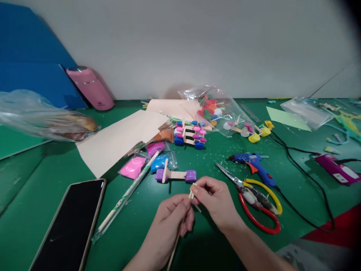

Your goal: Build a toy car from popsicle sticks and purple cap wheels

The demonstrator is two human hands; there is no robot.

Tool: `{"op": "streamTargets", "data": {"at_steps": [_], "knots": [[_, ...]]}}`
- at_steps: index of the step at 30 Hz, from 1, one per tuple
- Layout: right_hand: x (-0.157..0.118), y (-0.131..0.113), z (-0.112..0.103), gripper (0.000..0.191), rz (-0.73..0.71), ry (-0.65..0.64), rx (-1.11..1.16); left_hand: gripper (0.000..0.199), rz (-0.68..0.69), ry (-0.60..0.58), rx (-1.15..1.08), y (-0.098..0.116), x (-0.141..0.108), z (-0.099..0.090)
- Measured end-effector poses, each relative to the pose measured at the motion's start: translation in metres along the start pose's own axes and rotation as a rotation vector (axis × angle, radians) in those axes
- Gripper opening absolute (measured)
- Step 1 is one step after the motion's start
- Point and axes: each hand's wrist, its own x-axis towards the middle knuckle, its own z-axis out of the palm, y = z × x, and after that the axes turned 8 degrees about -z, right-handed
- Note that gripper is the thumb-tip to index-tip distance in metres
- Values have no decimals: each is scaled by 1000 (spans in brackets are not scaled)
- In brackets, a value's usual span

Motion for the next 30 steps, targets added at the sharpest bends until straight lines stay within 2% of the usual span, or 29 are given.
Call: {"op": "streamTargets", "data": {"at_steps": [22,30], "knots": [[0,2,0,20,-20,4,-35,30,26,7,45,-1,1,2],[-1,3,-1,22,-76,-19,-173,27,32,38,35,1,0,3]]}}
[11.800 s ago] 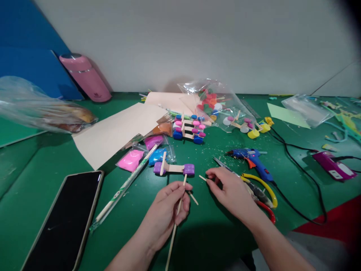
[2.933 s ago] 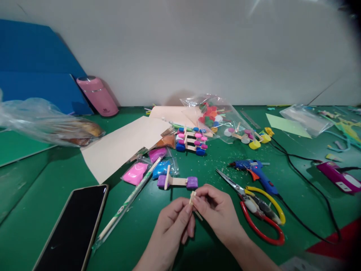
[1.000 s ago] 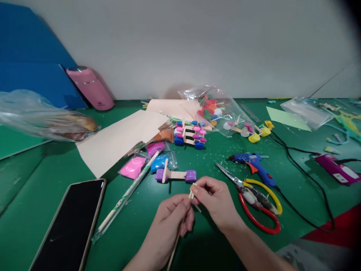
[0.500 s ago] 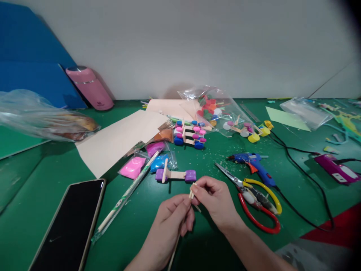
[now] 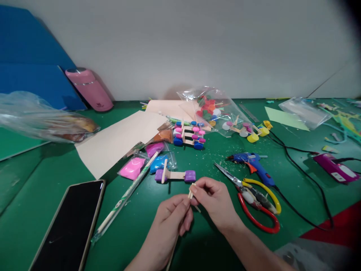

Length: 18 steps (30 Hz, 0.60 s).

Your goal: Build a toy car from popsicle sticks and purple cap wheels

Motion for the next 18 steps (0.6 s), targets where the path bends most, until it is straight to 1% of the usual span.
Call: {"op": "streamTargets", "data": {"at_steps": [3,6,8,11,14,15,16,18], "knots": [[0,1,-11,22,-61,23,-142,23,-12,25,-34,1,0,1],[-1,6,-28,20,-135,38,-349,24,-15,31,-53,2,-1,0],[-3,11,-37,18,-179,-5,-493,24,-13,16,-57,2,-1,0],[-5,19,-43,17,-210,-94,-651,23,-9,-15,-69,2,-2,-2],[-9,25,-46,8,-223,-131,-731,22,3,-29,-87,3,-2,-2],[-11,26,-49,10,-215,-127,-745,22,10,-31,-96,3,-2,-2],[-13,27,-54,13,-189,-113,-749,22,19,-36,-108,4,-2,-2],[-19,29,-67,17,-95,-29,-698,22,45,-49,-146,4,-2,-2]]}}
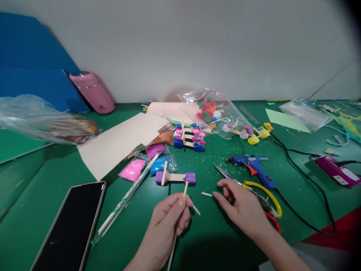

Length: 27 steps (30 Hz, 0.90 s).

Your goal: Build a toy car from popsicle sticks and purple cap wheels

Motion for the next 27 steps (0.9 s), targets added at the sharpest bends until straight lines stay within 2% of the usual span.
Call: {"op": "streamTargets", "data": {"at_steps": [2,4,7,10,17,23,25,27], "knots": [[-7,10,-11,17,137,101,170,22,20,-13,-38,0,0,0],[-13,18,-21,18,229,168,455,22,31,-13,-59,0,0,1],[-17,19,-30,18,332,136,893,22,39,11,-67,0,1,2],[-16,11,-31,17,401,106,1127,22,37,29,-61,1,3,3],[-17,10,-33,17,473,152,1160,22,52,17,-42,5,-1,8],[-21,7,-33,33,404,120,1269,24,53,5,-5,7,-3,14],[-21,7,-35,40,366,194,1215,23,60,-3,9,7,-4,16],[-22,13,-39,44,307,285,994,23,67,-11,29,8,-5,17]]}}
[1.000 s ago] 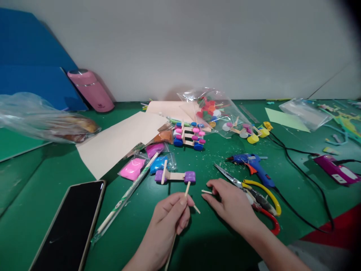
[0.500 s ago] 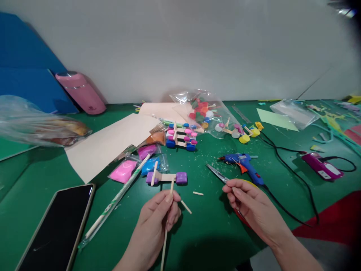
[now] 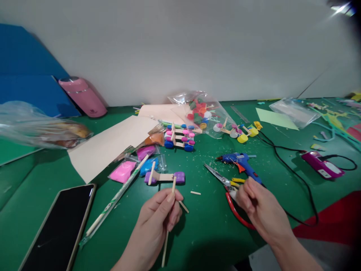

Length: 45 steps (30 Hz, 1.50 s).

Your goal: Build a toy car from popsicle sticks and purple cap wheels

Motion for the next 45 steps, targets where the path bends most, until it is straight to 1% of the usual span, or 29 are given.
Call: {"op": "streamTargets", "data": {"at_steps": [2,4,5,7,8,10,12,14,16,18,20,22,24,26,28,30,32,33,37,40,42,45], "knots": [[1,0,-14,41,-128,30,-331,23,3,9,31,2,-1,0],[2,1,-32,20,-199,12,-646,23,14,32,74,5,-2,0],[1,3,-41,19,-226,-25,-771,22,27,46,100,7,-2,-1],[-1,8,-56,37,-286,-175,-1003,22,69,81,174,11,-3,-3],[-2,11,-60,43,-322,-260,-1106,22,96,103,228,13,-4,-4],[-4,19,-65,50,-376,-359,-1278,22,150,160,371,15,-6,-5],[-3,25,-63,54,-383,-371,-1390,24,199,207,524,16,-8,-5],[1,28,-60,52,-337,-356,-1456,26,231,230,643,17,-9,-4],[6,27,-59,48,-266,-347,-1475,27,239,236,718,17,-9,-3],[10,24,-62,45,-204,-345,-1437,27,238,233,764,16,-9,-2],[11,21,-64,45,-203,-354,-1324,27,247,227,787,17,-9,-2],[9,18,-61,46,-256,-373,-1168,26,277,226,789,18,-8,-2],[4,15,-50,43,-295,-399,-1030,25,310,226,762,19,-6,-2],[-2,11,-34,41,-249,-427,-944,23,348,217,726,21,-5,-2],[-7,8,-17,50,-182,-446,-870,21,378,205,695,23,-4,-2],[-10,7,-6,63,-215,-460,-828,20,402,203,679,24,-4,-3],[-12,6,1,71,-304,-470,-837,20,404,208,669,23,-4,-4],[-13,6,3,71,-334,-475,-856,20,405,209,667,23,-4,-5],[-16,8,7,62,-331,-474,-928,21,419,184,707,20,-6,-8],[-16,13,7,63,-388,-512,-948,20,472,183,797,19,-6,-9],[-14,17,6,64,-410,-550,-979,19,524,173,846,19,-6,-9],[-11,20,5,69,-394,-645,-1020,20,560,134,888,19,-5,-9]]}}
